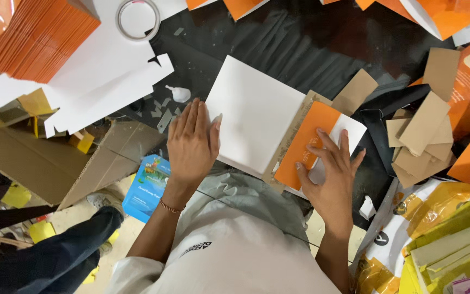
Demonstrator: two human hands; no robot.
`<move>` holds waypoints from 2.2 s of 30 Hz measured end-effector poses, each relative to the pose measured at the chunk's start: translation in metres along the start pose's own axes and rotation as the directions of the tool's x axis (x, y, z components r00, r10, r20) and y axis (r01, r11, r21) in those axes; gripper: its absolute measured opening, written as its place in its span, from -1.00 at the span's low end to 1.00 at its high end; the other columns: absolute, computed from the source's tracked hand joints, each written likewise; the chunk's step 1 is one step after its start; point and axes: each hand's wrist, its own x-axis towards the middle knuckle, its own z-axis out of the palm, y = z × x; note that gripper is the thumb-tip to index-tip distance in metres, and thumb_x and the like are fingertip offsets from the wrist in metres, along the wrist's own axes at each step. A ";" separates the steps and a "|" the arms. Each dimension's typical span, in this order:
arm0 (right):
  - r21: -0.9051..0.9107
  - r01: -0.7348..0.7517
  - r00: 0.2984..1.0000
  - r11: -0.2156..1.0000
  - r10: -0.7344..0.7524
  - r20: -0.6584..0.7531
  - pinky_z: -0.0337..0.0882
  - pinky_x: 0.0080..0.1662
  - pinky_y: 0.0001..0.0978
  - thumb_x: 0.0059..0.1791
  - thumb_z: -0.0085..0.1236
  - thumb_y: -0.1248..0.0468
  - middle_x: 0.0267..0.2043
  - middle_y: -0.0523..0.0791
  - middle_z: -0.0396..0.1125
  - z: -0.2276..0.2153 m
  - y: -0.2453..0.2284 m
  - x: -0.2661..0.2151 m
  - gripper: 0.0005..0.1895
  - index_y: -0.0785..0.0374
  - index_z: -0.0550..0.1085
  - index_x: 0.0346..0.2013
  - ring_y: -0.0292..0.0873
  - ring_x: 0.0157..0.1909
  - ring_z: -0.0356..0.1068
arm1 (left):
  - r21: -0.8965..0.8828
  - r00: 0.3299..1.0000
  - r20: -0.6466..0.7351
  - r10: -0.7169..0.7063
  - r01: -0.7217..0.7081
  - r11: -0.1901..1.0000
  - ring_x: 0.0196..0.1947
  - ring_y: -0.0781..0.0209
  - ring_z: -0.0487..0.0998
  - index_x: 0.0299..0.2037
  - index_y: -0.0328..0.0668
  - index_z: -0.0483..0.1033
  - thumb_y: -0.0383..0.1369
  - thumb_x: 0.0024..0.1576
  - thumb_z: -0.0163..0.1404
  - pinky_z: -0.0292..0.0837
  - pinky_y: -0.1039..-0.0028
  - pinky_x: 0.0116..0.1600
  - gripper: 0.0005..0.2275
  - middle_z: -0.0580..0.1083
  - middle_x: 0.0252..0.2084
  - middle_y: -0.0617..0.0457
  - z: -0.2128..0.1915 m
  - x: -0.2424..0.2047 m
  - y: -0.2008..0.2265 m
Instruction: The person repeatedly applies glue to the spine of orange paper sheets using a small white bottle, presses them onto a white backing sheet, and stacks the finished units. The person handles orange paper sheets, a white backing sheet, and a glue bottle throughout the clip.
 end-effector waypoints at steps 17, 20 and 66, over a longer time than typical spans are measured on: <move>0.019 -0.041 0.999 0.999 0.042 -0.027 -0.43 0.37 0.57 -0.09 0.39 0.24 0.37 -0.14 0.33 -0.007 -0.005 0.004 -0.72 0.07 0.56 -0.11 0.29 0.58 -0.10 | -0.697 0.935 0.354 -0.014 0.274 0.663 -0.40 -0.06 0.47 -0.31 -0.22 0.49 -0.16 0.35 -0.16 0.34 0.19 -0.19 -0.68 0.44 -0.46 -0.14 -0.091 0.070 0.023; 0.022 -0.036 0.999 0.999 0.037 -0.024 -0.44 0.37 0.56 -0.08 0.38 0.24 0.38 -0.14 0.32 -0.006 -0.004 0.003 -0.73 0.10 0.56 -0.10 0.27 0.58 -0.12 | -0.854 0.934 0.327 0.140 0.229 0.467 0.12 -0.40 0.52 0.07 -0.35 0.51 -0.10 0.42 -0.42 0.41 -0.19 0.24 -0.51 0.50 0.01 -0.40 -0.078 0.091 0.027; -0.045 0.019 0.998 0.999 -0.016 0.057 -0.39 0.38 0.63 -0.05 0.27 0.26 0.45 -0.19 0.21 -0.012 -0.002 0.003 -0.74 0.10 0.45 -0.10 0.15 0.61 -0.15 | -0.276 0.821 0.266 0.505 -0.437 0.856 0.52 -0.24 0.08 0.40 -0.25 0.34 -0.33 0.41 -0.16 -0.01 -0.06 0.57 -0.62 0.13 0.51 -0.18 0.023 0.055 0.109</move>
